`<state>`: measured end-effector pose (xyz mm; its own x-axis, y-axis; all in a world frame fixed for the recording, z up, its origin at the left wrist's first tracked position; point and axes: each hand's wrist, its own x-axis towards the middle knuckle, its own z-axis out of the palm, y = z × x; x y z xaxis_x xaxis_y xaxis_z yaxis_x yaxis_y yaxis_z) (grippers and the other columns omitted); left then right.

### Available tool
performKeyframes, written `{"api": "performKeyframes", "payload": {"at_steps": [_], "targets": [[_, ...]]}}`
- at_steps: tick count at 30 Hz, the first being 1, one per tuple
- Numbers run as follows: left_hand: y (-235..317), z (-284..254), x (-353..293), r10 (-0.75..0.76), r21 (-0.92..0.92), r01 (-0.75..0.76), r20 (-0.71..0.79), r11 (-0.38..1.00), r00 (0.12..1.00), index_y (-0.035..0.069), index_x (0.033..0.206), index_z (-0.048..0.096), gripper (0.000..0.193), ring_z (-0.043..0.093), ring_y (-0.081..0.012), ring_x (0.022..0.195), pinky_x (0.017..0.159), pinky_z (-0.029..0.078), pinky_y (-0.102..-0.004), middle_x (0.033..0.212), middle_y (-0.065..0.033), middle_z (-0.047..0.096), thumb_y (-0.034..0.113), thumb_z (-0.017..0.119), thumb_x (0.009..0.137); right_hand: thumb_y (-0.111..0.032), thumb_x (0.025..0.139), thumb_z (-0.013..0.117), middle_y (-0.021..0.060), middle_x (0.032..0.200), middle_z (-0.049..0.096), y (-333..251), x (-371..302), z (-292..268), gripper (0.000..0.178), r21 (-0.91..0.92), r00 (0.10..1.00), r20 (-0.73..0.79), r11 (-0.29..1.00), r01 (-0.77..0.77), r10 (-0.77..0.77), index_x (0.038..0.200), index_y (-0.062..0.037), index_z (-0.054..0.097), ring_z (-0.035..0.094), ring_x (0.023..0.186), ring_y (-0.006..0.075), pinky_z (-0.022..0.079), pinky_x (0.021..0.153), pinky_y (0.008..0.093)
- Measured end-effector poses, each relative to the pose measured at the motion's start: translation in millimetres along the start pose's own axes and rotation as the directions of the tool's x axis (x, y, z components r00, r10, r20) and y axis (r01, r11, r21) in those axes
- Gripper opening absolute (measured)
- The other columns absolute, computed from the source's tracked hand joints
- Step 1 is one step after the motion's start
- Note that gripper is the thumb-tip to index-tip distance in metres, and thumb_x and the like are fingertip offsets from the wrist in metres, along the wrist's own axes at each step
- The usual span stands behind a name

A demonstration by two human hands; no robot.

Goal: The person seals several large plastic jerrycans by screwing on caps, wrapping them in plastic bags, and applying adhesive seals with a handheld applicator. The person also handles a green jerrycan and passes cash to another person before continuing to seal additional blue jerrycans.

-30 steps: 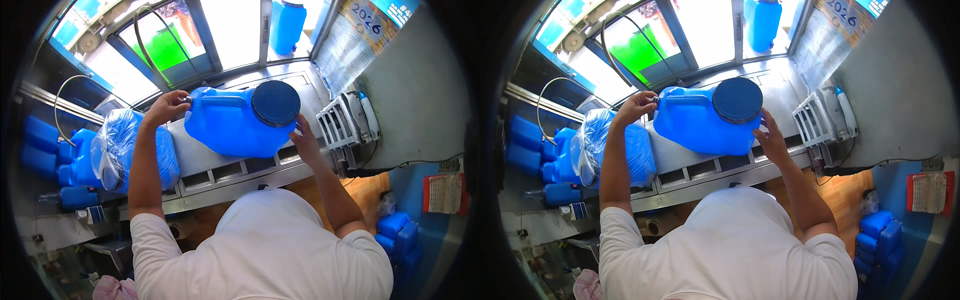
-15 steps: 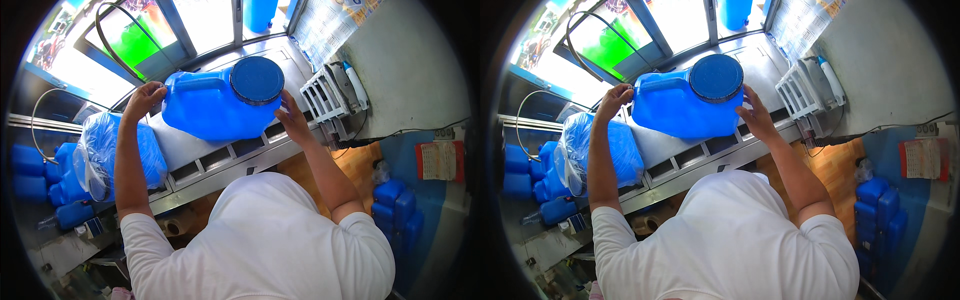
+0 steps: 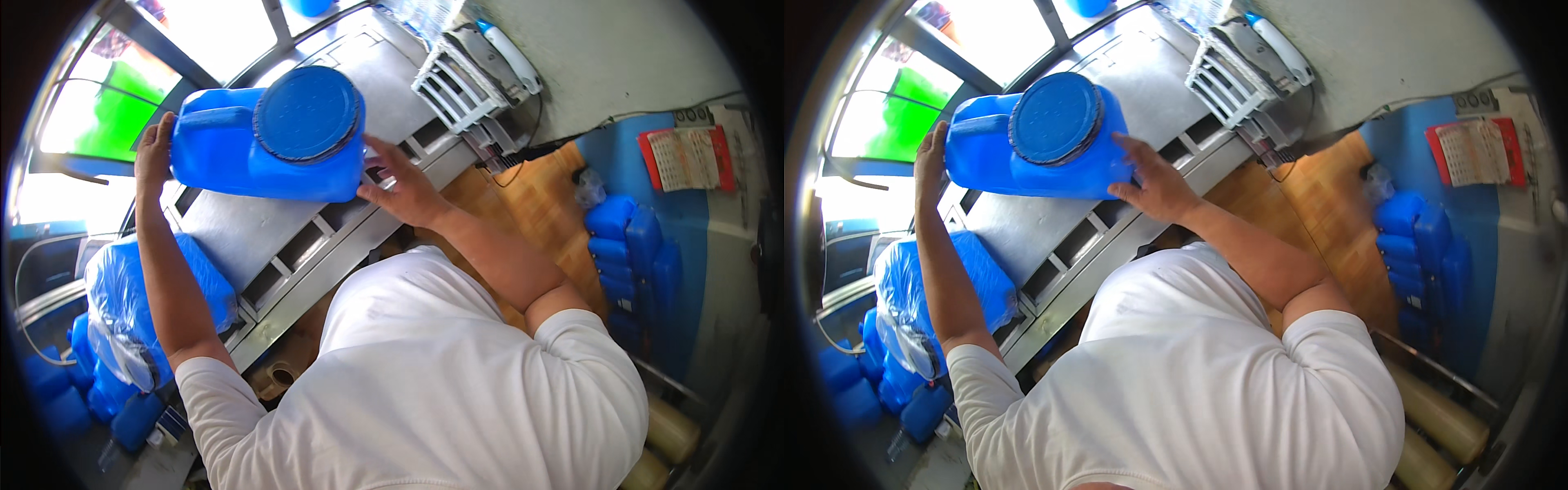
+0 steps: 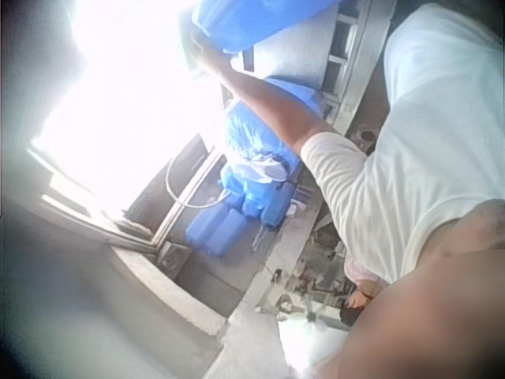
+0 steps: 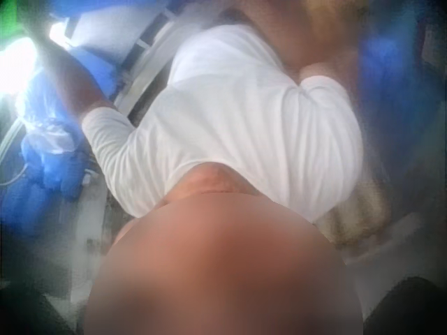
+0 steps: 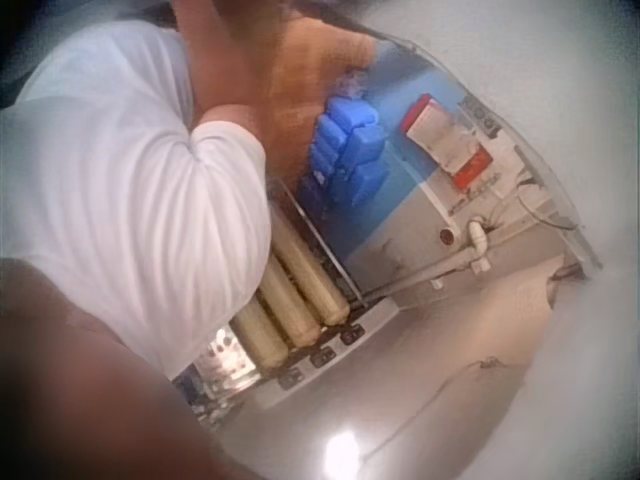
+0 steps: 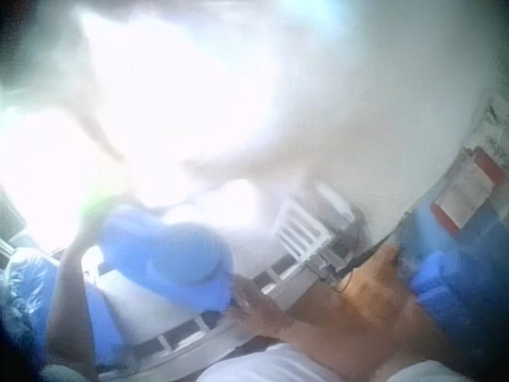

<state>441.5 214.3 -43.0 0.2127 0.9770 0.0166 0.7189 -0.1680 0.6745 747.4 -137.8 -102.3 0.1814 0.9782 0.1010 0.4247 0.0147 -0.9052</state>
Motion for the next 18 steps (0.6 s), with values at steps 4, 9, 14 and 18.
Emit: {"api": "performKeyframes", "payload": {"at_steps": [4, 9, 14, 18], "targets": [[27, 27, 29, 0.114, 0.066, -0.111, -0.039, 0.992, 0.993, 0.004, 0.119, 0.07, 0.073, 0.066, -0.022, 0.095, 0.088, 0.05, -0.0364, 0.103, -0.0128, 0.072, 0.07, 0.052, 0.093, -0.028, 0.089, 0.072, 0.0154, 0.143, 0.051, 34, -37, -17, 0.064, -0.199, 0.991, 0.131, 0.98, 0.033, -0.007, 0.147, -0.0175, 0.045, 0.057, 0.124, 0.0336, 0.051, 0.099, 0.0423], [51, 55, 56, 0.14, -0.089, -0.133, 0.078, 0.987, 0.987, 0.005, 0.118, 0.071, 0.066, 0.066, -0.0211, 0.098, 0.09, 0.05, -0.0332, 0.103, -0.0113, 0.073, 0.065, 0.052, 0.096, -0.033, 0.091, 0.067, 0.0151, 0.124, 0.065, 104, -94, -76, 0.044, -0.318, 0.932, 0.01, 0.885, -0.34, 0.362, 0.129, -0.0113, 0.063, 0.065, 0.105, 0.0316, 0.053, 0.092, 0.0387], [72, 90, 49, 0.135, -0.309, -0.199, -0.216, 0.93, 0.967, 0.003, 0.13, 0.063, 0.066, 0.061, -0.0239, 0.117, 0.105, 0.043, -0.0348, 0.123, -0.0135, 0.068, 0.06, 0.053, 0.098, -0.026, 0.092, 0.067, 0.0164, 0.117, 0.067, 151, -106, -154, 0.036, -0.298, 0.932, -0.198, 0.887, -0.352, 0.304, 0.121, -0.0053, 0.066, 0.065, 0.103, 0.0322, 0.052, 0.092, 0.0395], [72, 109, -9, -0.05, -0.637, -0.232, -0.393, 0.735, 0.918, 0.002, 0.148, 0.041, 0.075, 0.047, -0.0315, 0.134, 0.115, 0.033, -0.0407, 0.143, -0.0179, 0.052, 0.058, 0.05, 0.1, -0.021, 0.092, 0.066, 0.0174, 0.118, 0.066, 167, -57, -231, 0.032, -0.382, 0.897, -0.439, 0.893, -0.239, 0.053, 0.118, -0.0031, 0.065, 0.062, 0.109, 0.0339, 0.049, 0.096, 0.0416]]}}
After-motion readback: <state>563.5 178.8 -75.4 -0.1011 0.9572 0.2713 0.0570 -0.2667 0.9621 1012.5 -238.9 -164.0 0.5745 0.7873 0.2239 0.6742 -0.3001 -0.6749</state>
